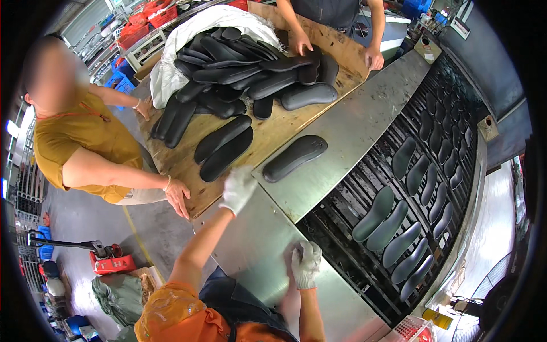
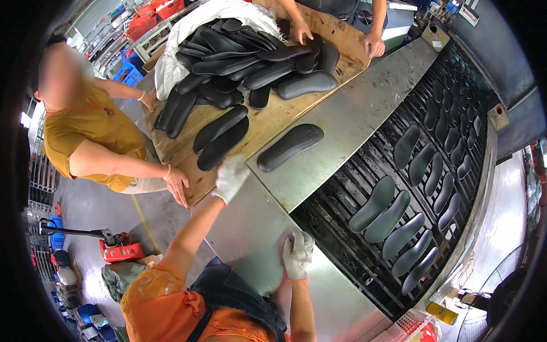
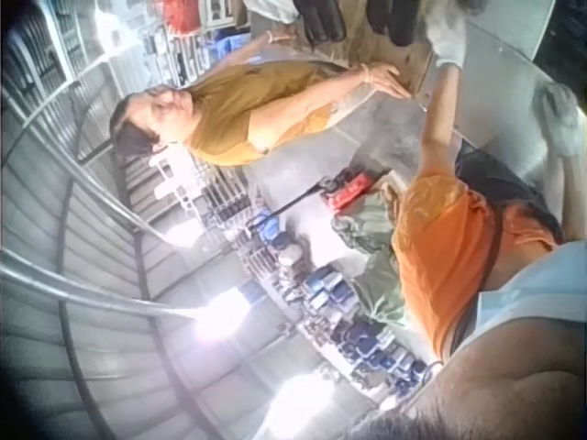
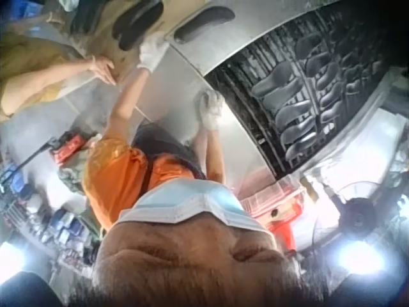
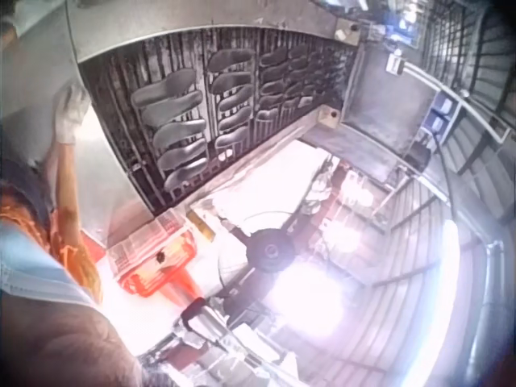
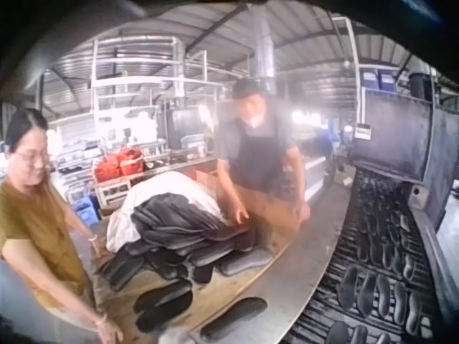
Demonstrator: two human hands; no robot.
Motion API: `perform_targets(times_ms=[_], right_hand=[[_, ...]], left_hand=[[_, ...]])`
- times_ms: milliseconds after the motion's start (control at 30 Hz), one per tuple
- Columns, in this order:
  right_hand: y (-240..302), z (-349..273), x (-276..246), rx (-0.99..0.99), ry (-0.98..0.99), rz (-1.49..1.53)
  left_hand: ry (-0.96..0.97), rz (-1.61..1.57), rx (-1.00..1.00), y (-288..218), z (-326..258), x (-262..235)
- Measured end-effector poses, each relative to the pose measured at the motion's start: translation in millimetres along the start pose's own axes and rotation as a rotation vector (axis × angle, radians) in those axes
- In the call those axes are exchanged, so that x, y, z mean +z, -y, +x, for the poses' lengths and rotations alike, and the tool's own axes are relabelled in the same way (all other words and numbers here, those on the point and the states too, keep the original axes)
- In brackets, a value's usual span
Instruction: The person picks up black slipper soles from a wooden table and places them onto a metal conveyor belt. They handle the soles in small groups, arranging them in rows on the moving belt. A coworker is visible in the background, also handling the slipper soles.
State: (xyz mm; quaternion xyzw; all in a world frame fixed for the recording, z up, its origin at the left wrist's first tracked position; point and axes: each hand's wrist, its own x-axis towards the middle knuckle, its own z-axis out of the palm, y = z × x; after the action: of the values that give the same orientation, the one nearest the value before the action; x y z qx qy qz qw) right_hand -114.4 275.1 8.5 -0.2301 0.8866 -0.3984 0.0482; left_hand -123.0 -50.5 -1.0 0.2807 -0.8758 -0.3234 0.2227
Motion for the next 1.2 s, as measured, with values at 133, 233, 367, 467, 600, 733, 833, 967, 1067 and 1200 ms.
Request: perform_targets(times_ms=[133,233,367,467,600,733,833,967,1067,1200], right_hand=[[22.6,59.2,28.5,0.088,0.052,-0.146],[69.0,122.5,44.2,0.265,0.165,-0.243],[97.5,198.7,76.4,0.379,0.174,-0.258],[112.5,244.4,106.7,0.463,0.133,-0.243],[125.6,274.5,130.8,0.541,0.174,-0.469],[109.7,280.9,128.8,0.532,0.259,-0.518],[120.3,265.0,102.5,0.548,0.249,-0.112],[86.5,226.5,108.7,0.709,0.19,0.591],[68.1,173.7,145.2,0.676,0.239,1.001],[108.4,149.5,161.7,0.682,0.265,0.457]], left_hand=[[-0.059,0.228,-0.04,35.8,67.1,-42.1],[-0.033,0.414,-0.129,64.4,96.2,-65.2],[0.158,0.5,-0.323,74.0,118.1,-82.3],[0.226,0.496,-0.306,77.3,126.5,-91.6],[0.297,0.569,-0.214,68.4,129.0,-90.2],[0.363,0.557,-0.197,62.1,127.3,-88.7],[0.36,0.418,-0.256,70.5,119.5,-99.6],[0.431,0.231,-0.258,68.2,102.7,-95.7],[0.533,0.023,-0.362,56.8,93.2,-88.1],[0.487,-0.398,-0.532,108.9,38.8,-62.9]])
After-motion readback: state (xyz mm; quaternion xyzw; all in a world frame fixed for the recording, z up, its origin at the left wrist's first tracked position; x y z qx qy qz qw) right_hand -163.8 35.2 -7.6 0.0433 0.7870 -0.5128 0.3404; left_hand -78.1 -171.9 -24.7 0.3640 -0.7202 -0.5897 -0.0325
